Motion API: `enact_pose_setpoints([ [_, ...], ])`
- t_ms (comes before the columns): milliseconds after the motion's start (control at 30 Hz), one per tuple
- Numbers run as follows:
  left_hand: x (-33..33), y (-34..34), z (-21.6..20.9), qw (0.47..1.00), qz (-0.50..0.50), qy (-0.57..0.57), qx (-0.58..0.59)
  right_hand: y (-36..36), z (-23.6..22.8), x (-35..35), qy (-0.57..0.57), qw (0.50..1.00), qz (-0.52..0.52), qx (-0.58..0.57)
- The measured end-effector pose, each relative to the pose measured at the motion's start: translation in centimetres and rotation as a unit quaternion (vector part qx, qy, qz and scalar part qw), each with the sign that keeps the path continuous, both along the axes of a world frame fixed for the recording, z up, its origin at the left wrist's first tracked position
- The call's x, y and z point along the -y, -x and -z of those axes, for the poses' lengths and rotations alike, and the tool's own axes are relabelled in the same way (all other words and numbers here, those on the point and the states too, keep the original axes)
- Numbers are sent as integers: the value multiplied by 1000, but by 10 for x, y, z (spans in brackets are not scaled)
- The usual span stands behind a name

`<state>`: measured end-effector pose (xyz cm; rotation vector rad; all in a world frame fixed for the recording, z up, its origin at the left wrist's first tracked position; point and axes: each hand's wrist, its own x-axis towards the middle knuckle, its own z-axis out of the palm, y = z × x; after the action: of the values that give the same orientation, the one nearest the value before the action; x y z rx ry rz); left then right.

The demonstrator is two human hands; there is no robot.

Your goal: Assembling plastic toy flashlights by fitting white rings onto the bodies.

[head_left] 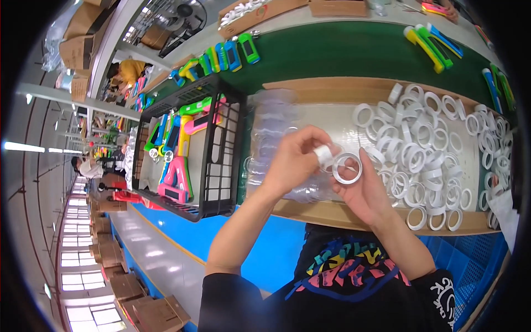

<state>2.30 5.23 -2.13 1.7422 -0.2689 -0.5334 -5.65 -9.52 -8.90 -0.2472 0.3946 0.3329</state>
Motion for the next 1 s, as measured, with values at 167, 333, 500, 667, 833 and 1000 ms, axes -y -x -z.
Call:
enact_pose_setpoints([
  [167,-62,-70,-3,877,-83,-221,418,-7,-10,-8,-33,999,-37,22],
  [333,-210,-185,19,719,-120,-548,411,-10,-11,-18,-45,996,-63,40],
  [500,-222,-212,45,753,-110,-505,408,-12,-5,-20,-52,996,-70,30],
  [667,-188,-150,-51,880,-316,-138,326,-15,-7,-16,-44,993,-80,72],
  [833,-127,-68,-98,906,-267,76,320,-12,-7,-11,-46,996,-45,66],
  [1000,-63,5,-94,943,-105,152,276,0,-10,-1,-26,998,-16,58],
])
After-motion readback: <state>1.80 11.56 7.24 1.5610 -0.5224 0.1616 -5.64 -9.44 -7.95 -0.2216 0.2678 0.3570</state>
